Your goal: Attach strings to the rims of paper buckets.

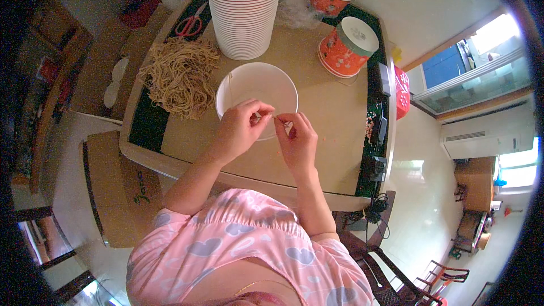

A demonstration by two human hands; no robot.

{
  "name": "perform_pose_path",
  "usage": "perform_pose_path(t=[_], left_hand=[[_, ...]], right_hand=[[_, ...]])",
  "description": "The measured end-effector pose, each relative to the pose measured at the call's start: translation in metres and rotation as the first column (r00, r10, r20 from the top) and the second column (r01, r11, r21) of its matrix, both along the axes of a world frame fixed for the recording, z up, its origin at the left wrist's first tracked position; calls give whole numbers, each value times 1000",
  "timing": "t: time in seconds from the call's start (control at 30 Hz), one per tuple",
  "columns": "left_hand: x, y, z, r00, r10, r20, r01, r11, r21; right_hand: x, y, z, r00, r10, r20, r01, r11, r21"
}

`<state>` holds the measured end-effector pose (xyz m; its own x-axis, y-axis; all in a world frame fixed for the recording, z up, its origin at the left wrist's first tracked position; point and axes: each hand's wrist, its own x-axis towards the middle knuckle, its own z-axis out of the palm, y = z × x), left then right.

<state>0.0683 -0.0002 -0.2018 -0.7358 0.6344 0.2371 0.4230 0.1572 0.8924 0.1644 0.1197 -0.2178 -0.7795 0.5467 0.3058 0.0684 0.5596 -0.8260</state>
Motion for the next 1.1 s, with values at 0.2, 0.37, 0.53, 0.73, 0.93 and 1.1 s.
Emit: perform_pose_path(t=[0.2,0.37,0.53,0.73,0.93,1.1], left_hand=[[-2,0,-2,997,-49,-51,48,999,-25],[-1,1,-1,1000,-9,-19,8,1000,-6],[-4,3,-4,1000,7,-20,-7,1000,16],[-4,2,-6,1000,18,-18,-17,999,37],[-3,0,2,999,-13,43,12,1000,13],[-5,-1,-3,997,-70,29,70,997,23]], right_hand=[[2,-1,2,1000,2,3,-2,1000,5],[2,0,0,999,-11,32,14,994,-107],[-1,0,-3,1000,-17,26,19,997,-72],[-2,-2,-5,999,-17,28,18,999,-49],[-3,-1,-8,1000,-2,-15,2,999,-37],[-3,-3,-10,1000,0,-29,-1,998,-59]])
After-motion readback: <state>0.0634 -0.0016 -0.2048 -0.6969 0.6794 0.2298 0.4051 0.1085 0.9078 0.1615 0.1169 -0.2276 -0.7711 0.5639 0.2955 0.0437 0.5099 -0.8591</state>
